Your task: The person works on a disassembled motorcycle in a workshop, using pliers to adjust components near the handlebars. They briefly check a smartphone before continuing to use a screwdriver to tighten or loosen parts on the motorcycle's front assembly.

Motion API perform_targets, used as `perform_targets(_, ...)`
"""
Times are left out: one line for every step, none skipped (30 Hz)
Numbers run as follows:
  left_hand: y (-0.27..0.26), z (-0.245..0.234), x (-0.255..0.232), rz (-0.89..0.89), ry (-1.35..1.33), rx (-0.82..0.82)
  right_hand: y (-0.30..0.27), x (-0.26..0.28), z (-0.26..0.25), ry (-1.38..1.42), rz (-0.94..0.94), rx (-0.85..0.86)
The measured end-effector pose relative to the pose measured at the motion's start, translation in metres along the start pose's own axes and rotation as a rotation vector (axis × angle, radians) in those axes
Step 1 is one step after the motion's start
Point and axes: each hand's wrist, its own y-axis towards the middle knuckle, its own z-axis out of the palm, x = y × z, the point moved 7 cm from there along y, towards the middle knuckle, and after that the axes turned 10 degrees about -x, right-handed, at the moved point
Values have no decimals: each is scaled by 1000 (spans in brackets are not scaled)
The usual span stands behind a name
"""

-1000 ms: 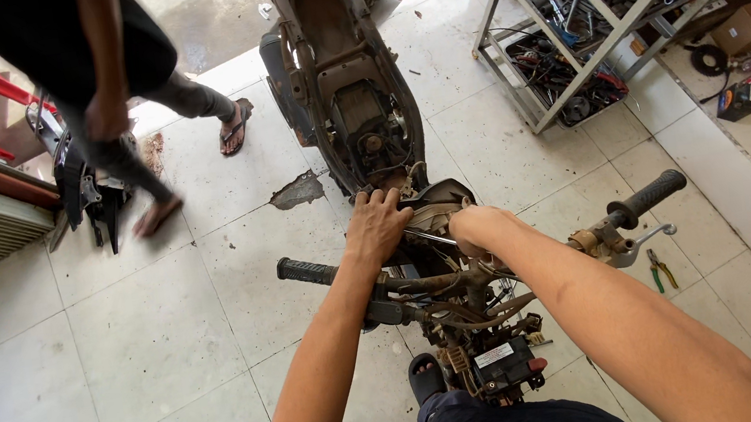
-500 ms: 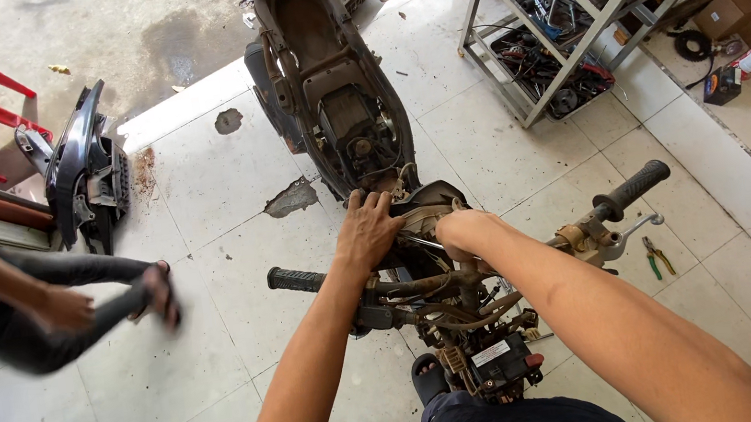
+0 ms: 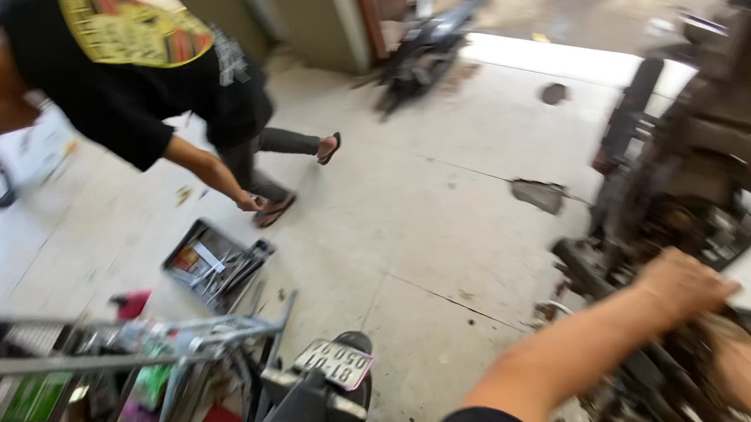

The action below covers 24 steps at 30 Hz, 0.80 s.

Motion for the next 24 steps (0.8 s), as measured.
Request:
perform_targets(3, 8, 1, -81, -72, 39, 3, -13, 15, -135, 161, 153)
perform_targets(8, 16, 3, -162, -146, 75, 4, -30, 26, -276, 327, 291)
perform_targets(7, 17, 7, -182, -145, 71, 12, -28, 39, -286, 308, 292)
perform_targets(8, 21, 8, -166, -182, 98, 19, -39, 46, -345, 464, 233)
perform_targets(11, 25, 2, -138, -223, 125, 17, -54, 52, -400, 631, 172)
perform_targets(11, 30, 6, -148, -226, 120, 24, -55, 52, -408, 622, 172)
perform_targets(13, 34, 4, -131, -225, 96, 26, -58, 59, -402, 596, 281)
perform_targets(16, 37, 2, -115, -224, 71, 26, -61, 65, -395, 570, 390)
perform_targets(16, 37, 2, -110, -225, 68, 26, -64, 65, -396, 575, 388)
perform_targets(17, 35, 0, -89, -223, 55, 26, -66, 67, -442, 515, 428)
perform_targets(18, 33, -1, -71, -219, 39, 27, -67, 68, -490, 451, 466)
perform_targets(18, 33, -1, -69, -218, 34, 26, -59, 64, -492, 454, 461)
perform_targets(18, 32, -1, -69, -224, 33, 24, -54, 58, -576, 486, 458)
perform_targets(18, 31, -1, -68, -230, 33, 21, -49, 50, -660, 518, 454)
perform_targets(18, 30, 1, -64, -227, 27, 11, -41, 45, -660, 523, 447)
perform_targets(19, 29, 4, -81, -233, 31, 9, -27, 35, -717, 404, 318)
perform_targets(18, 30, 1, -90, -244, 37, 0, -14, 26, -770, 294, 192)
perform_targets(18, 29, 1, -79, -246, 33, 4, -24, 26, -771, 306, 191)
perform_targets(18, 30, 0, -75, -242, 43, 11, -24, 32, -810, 103, 198)
perform_targets(18, 30, 0, -71, -238, 52, 15, -22, 37, -839, -99, 196)
perform_targets(18, 31, -1, -65, -244, 51, 13, -20, 35, -841, -93, 201)
perform_targets(19, 31, -2, -57, -226, 42, 8, -25, 36, -798, 16, 295)
perform_targets(18, 31, -2, -50, -207, 34, 3, -28, 38, -750, 126, 384)
perform_targets(18, 30, -3, -45, -211, 33, 1, -17, 26, -751, 131, 387)
